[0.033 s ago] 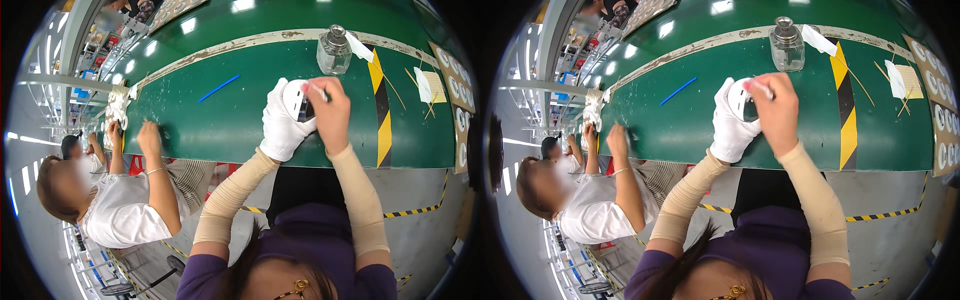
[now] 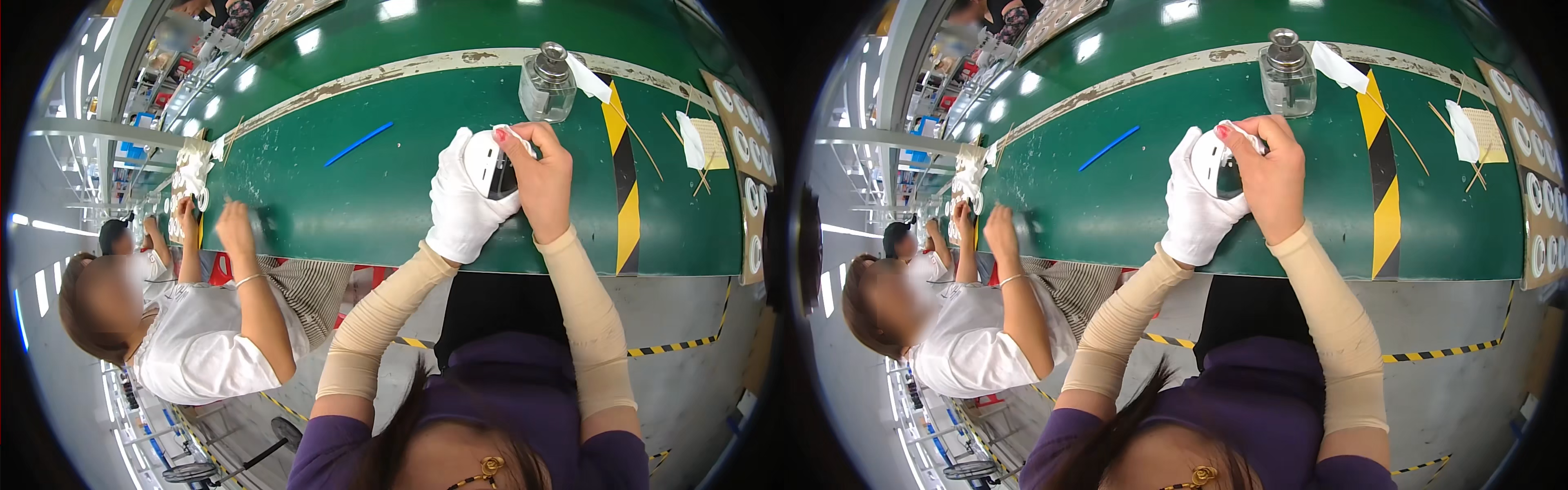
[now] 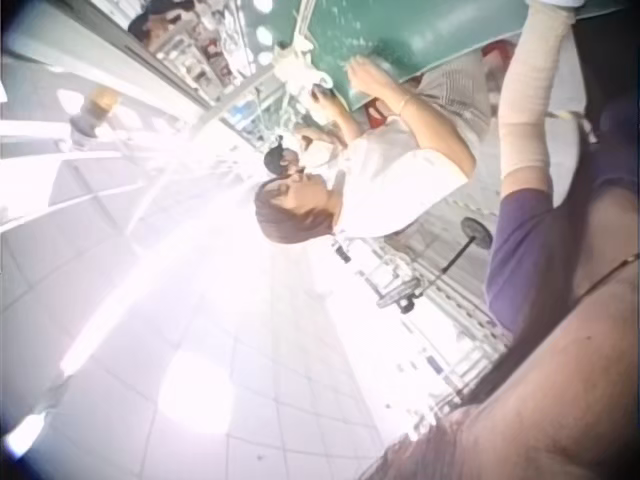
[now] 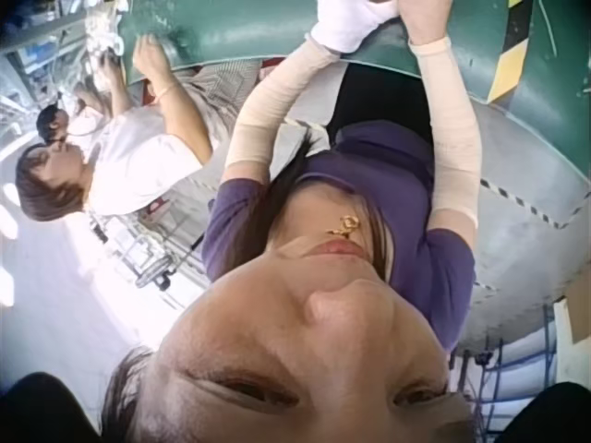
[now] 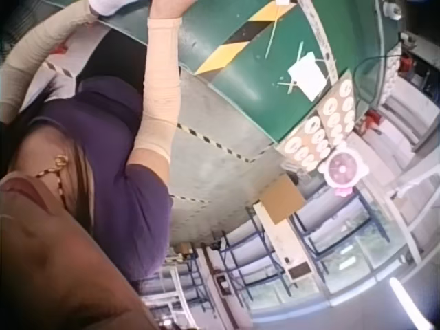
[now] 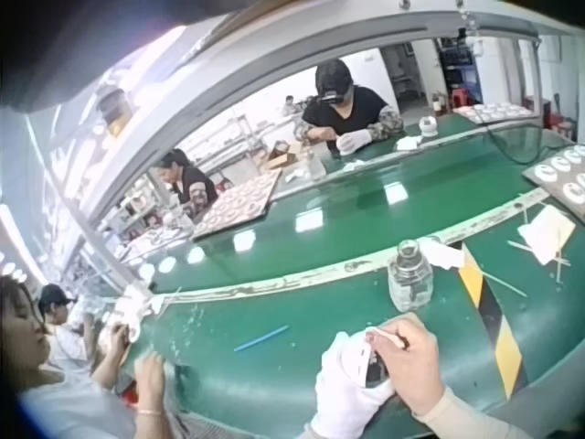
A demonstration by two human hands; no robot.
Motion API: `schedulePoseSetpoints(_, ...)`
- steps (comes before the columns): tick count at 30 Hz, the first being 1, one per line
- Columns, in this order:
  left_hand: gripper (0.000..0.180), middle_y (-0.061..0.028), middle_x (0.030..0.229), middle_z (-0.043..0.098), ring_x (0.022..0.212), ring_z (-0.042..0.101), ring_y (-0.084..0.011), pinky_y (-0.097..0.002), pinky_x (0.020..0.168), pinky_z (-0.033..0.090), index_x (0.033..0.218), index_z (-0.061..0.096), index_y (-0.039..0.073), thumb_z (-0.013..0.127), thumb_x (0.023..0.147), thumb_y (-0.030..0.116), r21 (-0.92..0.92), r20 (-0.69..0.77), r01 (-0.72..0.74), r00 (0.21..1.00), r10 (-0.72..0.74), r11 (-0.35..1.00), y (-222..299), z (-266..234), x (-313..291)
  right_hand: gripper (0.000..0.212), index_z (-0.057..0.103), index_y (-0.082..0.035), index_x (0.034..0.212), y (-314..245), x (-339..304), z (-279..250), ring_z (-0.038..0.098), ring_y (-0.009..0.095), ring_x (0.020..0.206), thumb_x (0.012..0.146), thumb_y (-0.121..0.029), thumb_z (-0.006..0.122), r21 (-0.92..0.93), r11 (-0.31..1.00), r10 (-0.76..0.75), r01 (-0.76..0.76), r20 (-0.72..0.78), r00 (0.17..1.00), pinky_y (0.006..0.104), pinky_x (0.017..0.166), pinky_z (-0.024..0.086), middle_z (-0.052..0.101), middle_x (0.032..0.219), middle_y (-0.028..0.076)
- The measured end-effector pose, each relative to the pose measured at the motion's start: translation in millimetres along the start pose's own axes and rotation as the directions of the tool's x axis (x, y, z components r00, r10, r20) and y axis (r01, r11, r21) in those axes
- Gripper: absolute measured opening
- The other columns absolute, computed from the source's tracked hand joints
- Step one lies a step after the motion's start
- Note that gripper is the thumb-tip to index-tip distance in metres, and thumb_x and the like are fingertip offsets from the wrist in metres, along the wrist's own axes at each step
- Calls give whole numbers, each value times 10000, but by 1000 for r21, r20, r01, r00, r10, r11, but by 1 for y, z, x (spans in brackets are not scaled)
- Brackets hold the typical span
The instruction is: Assembling small electronic components at a factory assembly line workstation.
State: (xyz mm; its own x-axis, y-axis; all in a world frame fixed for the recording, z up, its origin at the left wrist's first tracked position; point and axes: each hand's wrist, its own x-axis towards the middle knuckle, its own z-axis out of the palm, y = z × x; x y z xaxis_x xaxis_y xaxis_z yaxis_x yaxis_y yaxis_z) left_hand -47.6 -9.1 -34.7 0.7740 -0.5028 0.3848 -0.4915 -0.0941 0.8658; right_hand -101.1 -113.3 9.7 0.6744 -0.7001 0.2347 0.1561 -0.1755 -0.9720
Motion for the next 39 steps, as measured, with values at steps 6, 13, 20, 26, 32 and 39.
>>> schedulePoseSetpoints(6, 916, -154, 1146, 614, 1035, 618, -268, -367, 892, 493, 1371, 254, -3, 829, 691, 208, 244, 71, -60, 996, 44, 968, 10, -7, -1, 106, 665, 20, 901, -2, -33, -4, 583, 180, 1031, 801, 41, 640, -45, 985, -168, 169, 24, 985, 283, 880, 459, 602, 1168, 118)
schedulePoseSetpoints(13, 961, -175, 1315, 448, 1118, 556, -315, -392, 908, 487, 1397, 293, 23, 852, 637, 206, 259, 100, -164, 985, 142, 952, 11, -15, 5, 162, 690, -7, 935, -7, -17, -38, 594, 205, 996, 799, 42, 617, -363, 817, -357, 449, 293, 887, 282, 880, 451, 609, 1141, 123)
schedulePoseSetpoints(20, 995, -185, 1319, 437, 1137, 537, -350, -391, 959, 457, 1406, 316, 55, 864, 589, 205, 249, 36, -1, 999, -8, 968, 25, -5, 3, 142, 665, -3, 959, -31, 91, -47, 591, 140, 867, 840, -80, 666, -387, 818, -431, 425, 75, 899, 257, 792, 453, 649, 907, 57)
schedulePoseSetpoints(26, 1007, -189, 1322, 454, 1202, 508, -328, -380, 1025, 415, 1423, 293, 41, 860, 602, 170, 117, 87, -31, 996, 21, 993, 16, -31, -10, 109, 692, -43, 826, -21, 105, -49, 557, 242, 847, 787, -143, 712, -586, 439, -635, 681, 334, 696, 349, 761, 436, 635, 871, 78)
schedulePoseSetpoints(32, 984, -154, 1354, 448, 1233, 491, -292, -367, 1060, 386, 1430, 286, 42, 843, 621, 90, 123, 172, -9, 985, -12, 992, 15, -42, -4, 138, 684, -23, 890, -24, 115, -66, 568, 239, 900, 839, -149, 664, -672, 490, -496, 555, 309, 812, 340, 813, 439, 641, 934, 90)
schedulePoseSetpoints(39, 998, -181, 1452, 343, 1308, 415, -298, -384, 1092, 346, 1444, 279, 71, 844, 622, 91, -90, 347, 28, 938, 5, 996, 11, -66, 9, 147, 667, -4, 946, -17, 105, -74, 581, 260, 1005, 855, -116, 640, -603, 440, -567, 665, 387, 727, 337, 890, 442, 648, 1054, 100)
